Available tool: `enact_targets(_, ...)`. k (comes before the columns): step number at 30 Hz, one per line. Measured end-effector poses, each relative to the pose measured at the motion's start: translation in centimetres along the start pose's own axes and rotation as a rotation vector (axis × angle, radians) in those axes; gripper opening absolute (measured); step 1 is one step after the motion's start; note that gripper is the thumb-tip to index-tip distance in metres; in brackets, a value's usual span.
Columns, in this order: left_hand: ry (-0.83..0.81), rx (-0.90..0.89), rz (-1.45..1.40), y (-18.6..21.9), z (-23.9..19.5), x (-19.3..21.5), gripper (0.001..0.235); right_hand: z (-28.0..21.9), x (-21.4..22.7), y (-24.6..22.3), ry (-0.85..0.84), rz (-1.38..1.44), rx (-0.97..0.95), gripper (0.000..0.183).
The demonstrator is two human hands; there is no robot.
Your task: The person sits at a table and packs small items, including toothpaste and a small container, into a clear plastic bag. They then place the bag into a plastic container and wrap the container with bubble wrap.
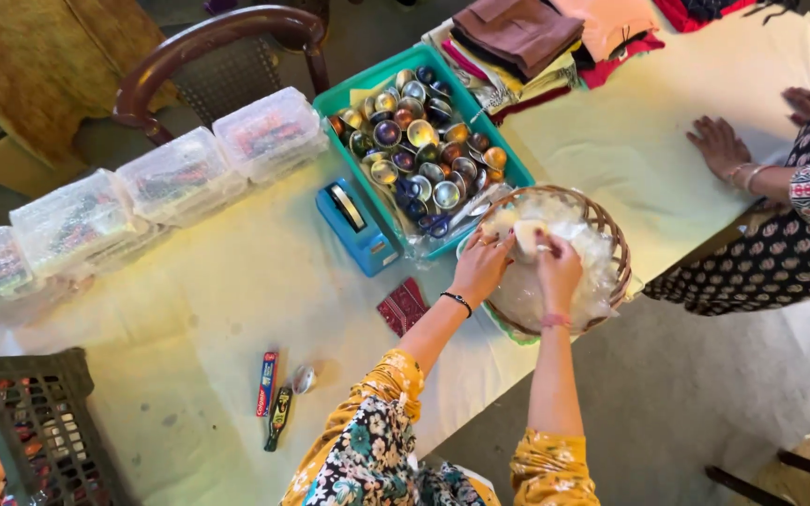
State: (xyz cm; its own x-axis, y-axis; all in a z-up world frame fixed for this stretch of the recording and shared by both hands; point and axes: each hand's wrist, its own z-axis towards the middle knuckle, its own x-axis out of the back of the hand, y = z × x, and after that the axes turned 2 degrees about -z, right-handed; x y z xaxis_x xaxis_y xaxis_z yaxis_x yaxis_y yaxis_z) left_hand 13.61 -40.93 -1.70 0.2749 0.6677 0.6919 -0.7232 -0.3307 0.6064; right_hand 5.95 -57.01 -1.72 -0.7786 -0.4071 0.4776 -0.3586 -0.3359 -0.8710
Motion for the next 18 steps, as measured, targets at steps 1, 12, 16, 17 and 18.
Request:
enact_targets(1,0.0,-0.001,-0.004,0.0,0.0,-0.3,0.053,-0.7,0.0,-3.2,0.002,-0.003,0.0,0.037)
enact_targets(12,0.082,0.107,0.16,2.6,-0.4,2.4,0.005,-3.5,0.6,-6.6,0.05,-0.149,0.225,0.055)
enact_targets(16,0.1,0.096,0.004,2.9,-0.9,5.4,0.003,-4.0,1.3,-8.0,0.115,0.125,0.194,0.053)
enact_targets(17,0.098,0.069,-0.057,3.7,-0.9,6.9,0.008,-4.0,1.4,-7.9,0.155,0.154,0.187,0.05)
enact_targets(18,0.096,0.042,-0.119,4.4,-1.0,8.3,0.015,-4.0,1.4,-7.9,0.195,0.183,0.181,0.047)
